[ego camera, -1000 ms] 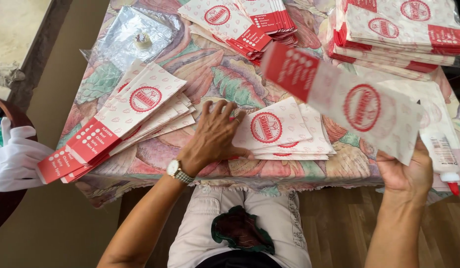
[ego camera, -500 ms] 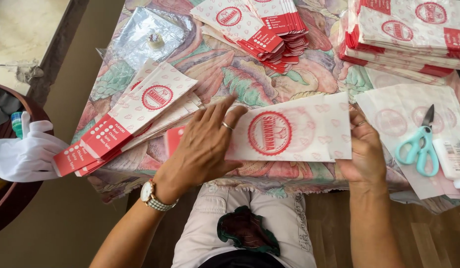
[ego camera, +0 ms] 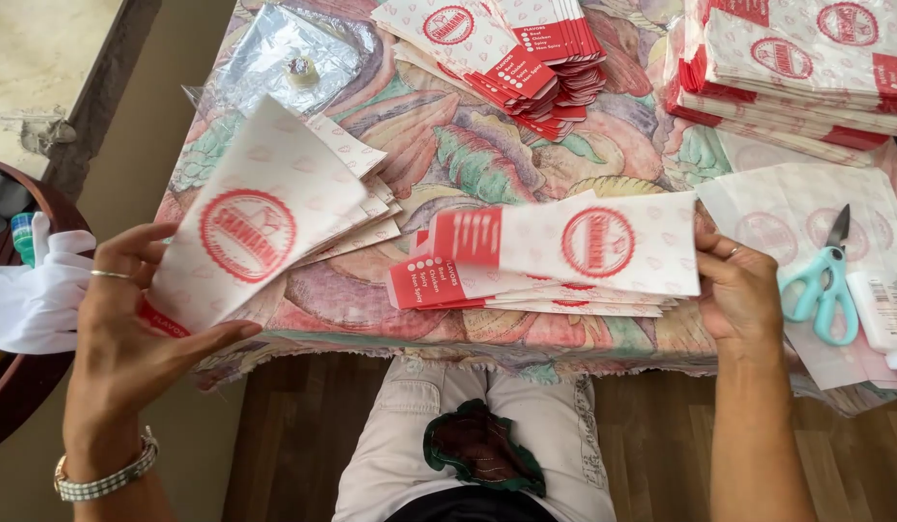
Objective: Folding and stacking printed paper bags on a table at a packaging station.
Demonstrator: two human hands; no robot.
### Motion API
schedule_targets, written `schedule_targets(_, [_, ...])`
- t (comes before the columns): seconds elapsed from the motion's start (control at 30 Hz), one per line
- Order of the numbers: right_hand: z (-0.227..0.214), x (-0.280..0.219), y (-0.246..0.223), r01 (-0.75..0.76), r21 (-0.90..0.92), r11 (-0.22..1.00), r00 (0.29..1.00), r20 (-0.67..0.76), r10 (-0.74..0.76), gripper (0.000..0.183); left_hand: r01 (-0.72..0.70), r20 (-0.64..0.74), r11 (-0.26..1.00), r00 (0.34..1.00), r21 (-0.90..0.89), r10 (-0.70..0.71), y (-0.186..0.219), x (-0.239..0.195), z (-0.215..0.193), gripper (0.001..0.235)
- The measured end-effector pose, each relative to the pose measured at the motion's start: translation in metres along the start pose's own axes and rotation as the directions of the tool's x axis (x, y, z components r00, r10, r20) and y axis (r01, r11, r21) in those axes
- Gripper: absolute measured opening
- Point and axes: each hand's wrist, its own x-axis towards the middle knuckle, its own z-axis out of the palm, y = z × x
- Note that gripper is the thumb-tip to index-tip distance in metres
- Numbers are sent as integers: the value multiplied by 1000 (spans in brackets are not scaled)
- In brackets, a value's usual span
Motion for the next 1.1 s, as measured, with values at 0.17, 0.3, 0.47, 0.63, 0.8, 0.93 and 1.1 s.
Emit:
schedule_targets(0.17, [24,-36,-32,376,-771,514,883,130,-451,26,29,156,996,988,-80,-17,1,1,22,101])
schedule_targets(0.3, [59,-73,-64,513,-586,627,827,142,-544,14,-95,316,985,939,-145,137,30,12,76,112])
schedule_targets(0.47, [84,-92,-79,256,3,967,835,503,-223,66,-329,460,914,790,-238,405,61,18,132,105])
schedule_targets(0.63, [74,-78,-50,154,-142,978,969,213,-122,37,-365,499,915,768,-174,401,67,22,136,105])
schedule_targets(0.8, [43,-42,-30,181,-171,969,983,41,-177,25,-498,195,867,851,6,488,9,49,98,88])
schedule_targets(0.93, [36,-37,-20,270,-555,787,959,79,-273,24,-205,126,809,979,551,162,-42,75,60,91])
schedule_targets(1.1, [38,-49,-24,367,-712,598,908,132,-398,21,-41,177,791,981,610,-86,-82,87,44,85])
